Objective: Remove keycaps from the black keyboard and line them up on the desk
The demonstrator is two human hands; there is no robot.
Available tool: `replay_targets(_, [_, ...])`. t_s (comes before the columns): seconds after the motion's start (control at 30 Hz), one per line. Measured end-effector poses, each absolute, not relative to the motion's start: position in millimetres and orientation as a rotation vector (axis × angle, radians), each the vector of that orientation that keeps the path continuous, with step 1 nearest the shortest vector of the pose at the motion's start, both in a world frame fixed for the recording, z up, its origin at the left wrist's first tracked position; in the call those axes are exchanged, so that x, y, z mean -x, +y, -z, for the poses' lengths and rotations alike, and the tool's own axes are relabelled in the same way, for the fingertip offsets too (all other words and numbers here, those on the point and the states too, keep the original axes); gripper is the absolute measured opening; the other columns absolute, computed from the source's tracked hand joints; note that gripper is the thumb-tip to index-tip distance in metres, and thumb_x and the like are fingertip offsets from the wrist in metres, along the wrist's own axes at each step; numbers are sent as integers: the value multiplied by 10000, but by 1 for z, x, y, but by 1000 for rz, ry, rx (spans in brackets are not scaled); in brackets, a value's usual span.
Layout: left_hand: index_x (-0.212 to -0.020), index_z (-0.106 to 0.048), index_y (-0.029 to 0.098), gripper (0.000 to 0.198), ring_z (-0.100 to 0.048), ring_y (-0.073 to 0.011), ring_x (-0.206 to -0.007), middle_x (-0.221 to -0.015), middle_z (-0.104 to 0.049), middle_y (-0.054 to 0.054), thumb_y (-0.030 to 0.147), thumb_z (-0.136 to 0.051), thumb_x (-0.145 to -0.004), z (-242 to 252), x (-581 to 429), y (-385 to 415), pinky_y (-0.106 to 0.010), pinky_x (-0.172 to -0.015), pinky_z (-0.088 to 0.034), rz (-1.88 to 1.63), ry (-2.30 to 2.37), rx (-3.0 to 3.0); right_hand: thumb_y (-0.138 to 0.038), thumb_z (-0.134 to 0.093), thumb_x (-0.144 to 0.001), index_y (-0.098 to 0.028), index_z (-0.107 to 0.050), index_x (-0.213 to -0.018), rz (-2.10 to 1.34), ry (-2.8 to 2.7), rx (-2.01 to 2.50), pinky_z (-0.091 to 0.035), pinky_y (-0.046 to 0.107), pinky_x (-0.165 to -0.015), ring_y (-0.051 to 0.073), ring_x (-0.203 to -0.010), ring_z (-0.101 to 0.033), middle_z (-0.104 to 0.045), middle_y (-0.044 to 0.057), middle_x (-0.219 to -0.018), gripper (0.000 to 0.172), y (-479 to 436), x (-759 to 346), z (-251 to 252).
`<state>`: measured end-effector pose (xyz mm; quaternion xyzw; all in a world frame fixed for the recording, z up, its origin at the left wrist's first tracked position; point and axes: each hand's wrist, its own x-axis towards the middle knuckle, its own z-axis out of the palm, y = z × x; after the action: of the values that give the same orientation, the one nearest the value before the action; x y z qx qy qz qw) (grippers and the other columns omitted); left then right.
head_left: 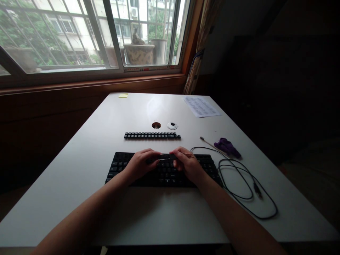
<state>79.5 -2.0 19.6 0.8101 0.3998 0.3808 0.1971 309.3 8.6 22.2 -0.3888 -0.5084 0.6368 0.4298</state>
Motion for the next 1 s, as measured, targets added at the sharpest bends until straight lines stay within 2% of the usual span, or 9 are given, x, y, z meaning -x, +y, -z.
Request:
replay_targets(0.27, [-1082,-718,218,213,-697,-165,-826,-953,-738,-43,211,-636,-886,-24,-81,-3,-262,-776,-545,-1043,1160,-2247,-457,-623,-895,-183,-660,-892,-1586,-1280,955,-335,164,-413,57,-433,-474,-624,-28,-583,276,10,-310,-20])
replay_targets(0.67, [-997,-722,195,162,-673,-149,-732,-859,-732,-39,197,-648,-853,-26,-82,-6,-237,-681,-522,-1103,1176,-2190,-508,-554,-924,-177,-701,-945,-1657,-1196,878,-374,213,-434,91,-436,-503,-654,7,-600,362,6,-308,-21])
replay_targets(0.87, [-950,-717,179,134,-648,-142,-674,-787,-710,-38,231,-634,-860,-33,-77,-6,-243,-651,-516,-1053,1078,-2180,-541,-568,-894,-178,-709,-854,-1654,-1011,890,-350,238,-431,96,-405,-442,-562,-20,-497,391,12,-312,-23])
replay_targets(1.0, [-976,-704,168,153,-683,-161,-707,-819,-727,-53,269,-654,-872,-33,-77,-5,-266,-675,-551,-1031,1067,-2035,-530,-578,-888,-185,-703,-824,-1635,-978,874,-347,246,-450,99,-412,-425,-519,-34,-472,372,13,-314,-23])
